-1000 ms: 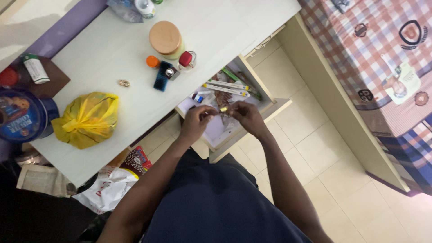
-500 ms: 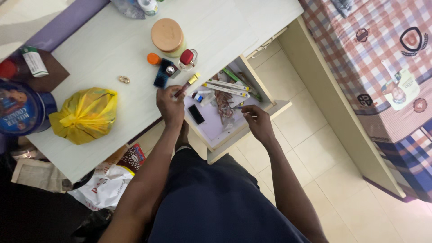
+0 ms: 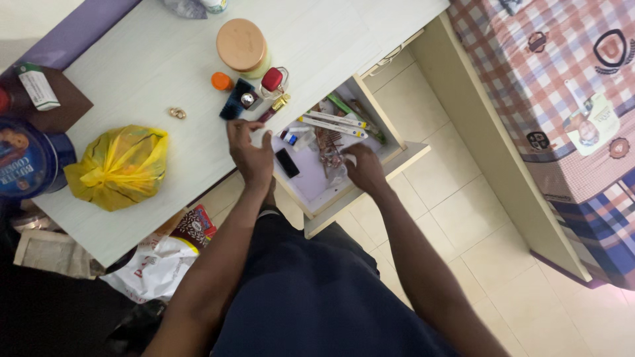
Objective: The person opens a drawer and removes its contents one by one, placing them on the dresser surface. Items include containers, combs, pens, and small accessories. The drawer is emptied by the end of the clip.
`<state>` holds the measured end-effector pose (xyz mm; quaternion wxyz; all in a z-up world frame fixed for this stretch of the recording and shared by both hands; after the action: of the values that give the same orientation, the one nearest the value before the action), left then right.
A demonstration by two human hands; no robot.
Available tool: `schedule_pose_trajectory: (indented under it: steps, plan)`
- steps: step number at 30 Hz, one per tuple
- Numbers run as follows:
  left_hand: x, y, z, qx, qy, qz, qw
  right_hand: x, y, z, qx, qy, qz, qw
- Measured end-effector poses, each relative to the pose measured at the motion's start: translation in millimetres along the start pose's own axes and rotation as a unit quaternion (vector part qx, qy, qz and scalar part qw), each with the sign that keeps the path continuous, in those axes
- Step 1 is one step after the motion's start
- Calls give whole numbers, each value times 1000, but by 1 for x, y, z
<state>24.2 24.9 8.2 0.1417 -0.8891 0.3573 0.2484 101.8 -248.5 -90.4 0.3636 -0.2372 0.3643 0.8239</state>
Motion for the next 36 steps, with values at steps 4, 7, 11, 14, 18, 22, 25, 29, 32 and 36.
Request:
schedule_pose_trajectory:
  steps: [4,7,11,14,18,22,25,29,32,36]
  plan:
    - [6,32,1,3,79,87,993,16,-33,-17,-14,170,25,985]
    - [18,59,4,-41,107,241,964,22,-62,-28,-51,242,-5,969]
    - [13,90,5,-72,40,387,919,21,-87,-32,-90,238,-86,963]
    - [14,98,4,-51,54,407,911,23,-102,-38,-40,262,-37,963]
    - [14,101,7,-46,67,422,903,21,-96,-44,-4,315,-1,949]
    - [12,92,8,-80,16,424,902,15,-82,-48,88,213,1,973]
    - [13,80,4,-51,51,399,914,-3,-60,-48,127,151,-26,980]
    - [23,70,-4,-44,65,399,914,-35,-5,-35,111,43,-73,990]
    - [30,66,-12,-42,56,409,910,-61,32,-14,67,-54,-109,990]
    - [43,62,-22,-8,63,417,906,-82,50,3,101,-58,-83,990]
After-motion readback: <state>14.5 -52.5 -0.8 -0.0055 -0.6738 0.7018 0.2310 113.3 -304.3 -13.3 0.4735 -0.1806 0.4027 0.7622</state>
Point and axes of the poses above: each hand's wrist, its own y-axis away from the middle knuckle, its own x-axis out of the palm, z = x × y, the point moved 5 cm from there along -y, towards the middle knuckle, and after that the axes turned 1 degree about y, right-handed, at the moved point
